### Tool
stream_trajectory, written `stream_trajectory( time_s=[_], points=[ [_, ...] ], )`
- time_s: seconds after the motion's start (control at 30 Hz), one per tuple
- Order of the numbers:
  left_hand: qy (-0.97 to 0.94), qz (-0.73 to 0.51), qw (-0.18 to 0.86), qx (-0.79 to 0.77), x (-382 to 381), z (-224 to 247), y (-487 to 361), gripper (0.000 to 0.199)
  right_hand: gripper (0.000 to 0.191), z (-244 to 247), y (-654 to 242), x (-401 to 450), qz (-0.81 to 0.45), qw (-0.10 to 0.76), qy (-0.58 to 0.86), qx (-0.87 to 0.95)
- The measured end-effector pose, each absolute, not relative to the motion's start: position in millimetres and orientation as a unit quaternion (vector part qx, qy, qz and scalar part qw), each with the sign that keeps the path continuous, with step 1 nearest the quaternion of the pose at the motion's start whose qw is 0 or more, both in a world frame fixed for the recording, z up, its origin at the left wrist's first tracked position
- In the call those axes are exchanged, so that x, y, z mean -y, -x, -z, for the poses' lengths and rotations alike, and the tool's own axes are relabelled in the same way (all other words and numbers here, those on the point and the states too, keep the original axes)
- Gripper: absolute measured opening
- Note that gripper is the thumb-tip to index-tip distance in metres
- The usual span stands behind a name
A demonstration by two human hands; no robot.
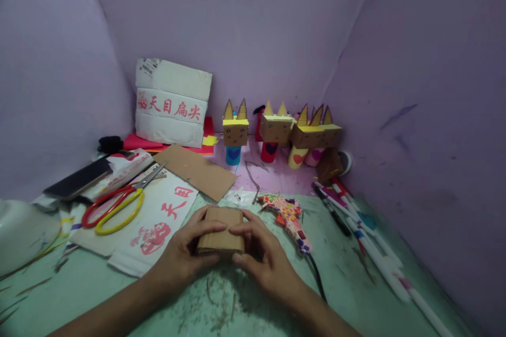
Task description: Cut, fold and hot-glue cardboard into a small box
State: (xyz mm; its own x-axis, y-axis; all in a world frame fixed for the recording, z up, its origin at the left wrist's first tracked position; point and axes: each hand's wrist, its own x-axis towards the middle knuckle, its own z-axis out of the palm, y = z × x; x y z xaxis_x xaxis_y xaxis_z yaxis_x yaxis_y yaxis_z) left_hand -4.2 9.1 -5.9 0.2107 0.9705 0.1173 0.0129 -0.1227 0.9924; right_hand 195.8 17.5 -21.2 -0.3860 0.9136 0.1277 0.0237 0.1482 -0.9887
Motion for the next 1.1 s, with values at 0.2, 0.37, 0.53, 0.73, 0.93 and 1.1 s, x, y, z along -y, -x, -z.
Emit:
stream_trajectory(
  time_s=[0.2,0.37,0.53,0.73,0.93,1.1],
  points=[
    [-0.585,-0.468,0.519,-0.411,-10.1,6.5,4.2,0.041,0.033,20.3,-194.9,-17.3,-0.54,0.413,0.373,0.631],
    [-0.595,-0.472,0.511,-0.404,-10.8,7.6,4.2,0.043,0.035,20.6,-194.5,-17.2,-0.532,0.415,0.386,0.629],
    [-0.609,-0.468,0.498,-0.403,-8.3,7.0,3.7,0.044,0.034,19.1,-194.9,-16.6,-0.519,0.418,0.39,0.635],
    [-0.625,-0.458,0.484,-0.407,-7.8,6.3,3.4,0.039,0.033,21.5,-196.7,-16.2,-0.528,0.426,0.377,0.63],
    [-0.644,-0.428,0.479,-0.415,-12.5,7.1,4.2,0.042,0.036,20.0,-193.2,-17.9,-0.538,0.426,0.393,0.612],
    [-0.637,-0.426,0.481,-0.427,-12.3,4.5,2.5,0.045,0.038,16.8,-191.1,-17.2,-0.553,0.426,0.397,0.596]
  ],
)
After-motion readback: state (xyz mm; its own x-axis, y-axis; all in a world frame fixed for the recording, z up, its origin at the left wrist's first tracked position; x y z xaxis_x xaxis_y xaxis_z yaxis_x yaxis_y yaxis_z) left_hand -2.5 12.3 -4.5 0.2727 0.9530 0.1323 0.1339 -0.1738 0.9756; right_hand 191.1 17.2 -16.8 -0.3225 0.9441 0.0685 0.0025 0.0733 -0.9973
